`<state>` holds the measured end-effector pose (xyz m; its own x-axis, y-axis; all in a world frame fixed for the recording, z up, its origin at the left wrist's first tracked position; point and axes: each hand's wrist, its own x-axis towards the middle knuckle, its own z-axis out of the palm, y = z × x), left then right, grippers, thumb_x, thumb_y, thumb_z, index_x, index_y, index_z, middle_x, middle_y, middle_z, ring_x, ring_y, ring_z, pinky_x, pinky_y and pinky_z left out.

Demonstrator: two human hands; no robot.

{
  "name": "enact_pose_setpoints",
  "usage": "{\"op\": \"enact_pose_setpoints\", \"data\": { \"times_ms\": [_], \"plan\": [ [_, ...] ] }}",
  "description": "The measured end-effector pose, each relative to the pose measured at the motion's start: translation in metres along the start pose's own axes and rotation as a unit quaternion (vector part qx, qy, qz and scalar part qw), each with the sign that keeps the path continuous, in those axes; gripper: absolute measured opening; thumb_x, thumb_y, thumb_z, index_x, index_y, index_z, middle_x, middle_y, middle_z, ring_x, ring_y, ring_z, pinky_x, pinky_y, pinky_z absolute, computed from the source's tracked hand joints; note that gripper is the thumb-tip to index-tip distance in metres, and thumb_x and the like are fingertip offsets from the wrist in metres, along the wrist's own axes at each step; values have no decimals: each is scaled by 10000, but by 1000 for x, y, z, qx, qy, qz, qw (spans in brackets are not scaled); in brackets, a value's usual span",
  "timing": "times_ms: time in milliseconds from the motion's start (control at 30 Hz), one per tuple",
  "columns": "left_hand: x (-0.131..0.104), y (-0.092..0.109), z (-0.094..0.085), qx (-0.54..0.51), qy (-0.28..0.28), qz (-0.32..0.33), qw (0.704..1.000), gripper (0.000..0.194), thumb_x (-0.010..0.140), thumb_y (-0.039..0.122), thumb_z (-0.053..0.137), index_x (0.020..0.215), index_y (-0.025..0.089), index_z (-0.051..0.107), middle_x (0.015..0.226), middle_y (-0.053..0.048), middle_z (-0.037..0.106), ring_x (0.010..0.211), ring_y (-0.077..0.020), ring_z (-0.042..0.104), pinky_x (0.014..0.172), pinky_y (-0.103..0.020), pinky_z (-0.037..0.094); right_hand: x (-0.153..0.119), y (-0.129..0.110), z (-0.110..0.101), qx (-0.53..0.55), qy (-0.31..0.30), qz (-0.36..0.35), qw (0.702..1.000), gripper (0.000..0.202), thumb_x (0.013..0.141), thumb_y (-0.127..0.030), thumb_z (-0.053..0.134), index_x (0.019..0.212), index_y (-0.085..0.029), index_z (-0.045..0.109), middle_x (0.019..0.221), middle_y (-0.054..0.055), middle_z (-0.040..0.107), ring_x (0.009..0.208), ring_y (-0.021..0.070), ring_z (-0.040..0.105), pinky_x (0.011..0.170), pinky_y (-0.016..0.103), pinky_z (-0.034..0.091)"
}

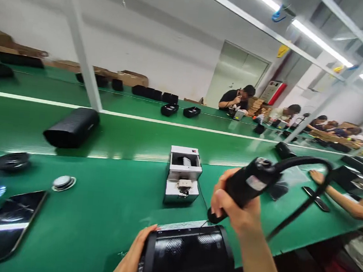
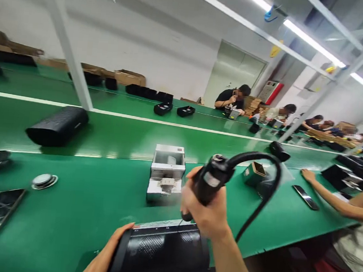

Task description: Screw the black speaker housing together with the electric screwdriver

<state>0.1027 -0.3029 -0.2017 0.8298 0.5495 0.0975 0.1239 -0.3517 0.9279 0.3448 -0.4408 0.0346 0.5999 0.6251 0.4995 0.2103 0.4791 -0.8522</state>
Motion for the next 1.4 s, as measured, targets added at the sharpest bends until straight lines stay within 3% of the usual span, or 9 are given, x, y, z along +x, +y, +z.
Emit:
{"op": "enact_pose_setpoints", "data": {
  "times_ms": [100,167,267,467,733,900,1033,1167,1400],
  "plan": [
    [-1,18,-5,29,-20,29,999,1307,647,249,1071,1773,318,411,1647,-174,664,1497,-461,705,1287,-527,597,23,-22,7,-23,19,-59,998,280,1050,-209,837,1269,-245,667,740,-74,665,504,137,641,526,256,611],
    [0,21,-6,38,-29,40,998,1343,667,236,1083,1792,312,354,1675,-194,631,1512,-451,693,1288,-527,598,40,-27,19,-36,46,-103,993,253,1016,-189,836,1184,-239,653,723,-78,666,495,141,644,536,272,621],
    [1,18,-5,41,-36,39,998,1392,651,245,1097,1799,319,313,1722,-197,589,1534,-451,676,1308,-534,581,63,-15,39,-44,85,-141,985,246,964,-214,834,1027,-242,597,662,-95,634,439,134,603,501,271,592],
    [0,13,-2,45,-39,25,998,1232,784,251,1003,1810,294,324,1789,-215,531,1592,-438,636,1304,-500,583,83,25,59,-83,107,-107,985,262,918,-293,840,1042,-216,623,652,-85,622,441,123,568,443,252,502],
    [-1,21,-11,30,-61,14,998,1335,710,279,1076,1819,288,333,1760,-225,560,1534,-458,678,1264,-501,616,83,25,58,-88,131,-89,983,294,891,-324,835,1064,-221,621,648,-104,562,429,115,523,436,262,477],
    [-2,24,-14,22,-69,1,997,1298,690,219,1060,1795,299,383,1754,-198,577,1541,-455,673,1287,-513,603,71,9,45,-81,114,-79,987,272,915,-288,842,1077,-225,632,632,-104,577,429,118,539,449,251,504],
    [-3,28,-14,20,-64,-8,998,1310,636,83,987,1773,324,383,1790,-161,548,1582,-452,639,1364,-550,529,51,-26,17,-92,109,-92,985,238,947,-192,843,1106,-233,671,650,-93,588,447,122,533,471,262,513],
    [-7,30,-12,10,-49,7,999,1293,650,60,951,1780,335,385,1816,-145,525,1647,-455,572,1402,-583,479,32,-57,-11,-134,141,-100,976,234,929,-160,860,1087,-228,701,658,-78,584,425,118,495,449,271,479],
    [-9,26,-10,-26,-16,8,1000,1245,667,85,950,1762,360,425,1783,-108,578,1603,-422,631,1387,-521,504,16,-64,-29,-158,151,-110,970,241,951,-144,853,1123,-228,706,667,-70,581,433,132,498,448,281,471]
  ]
}}
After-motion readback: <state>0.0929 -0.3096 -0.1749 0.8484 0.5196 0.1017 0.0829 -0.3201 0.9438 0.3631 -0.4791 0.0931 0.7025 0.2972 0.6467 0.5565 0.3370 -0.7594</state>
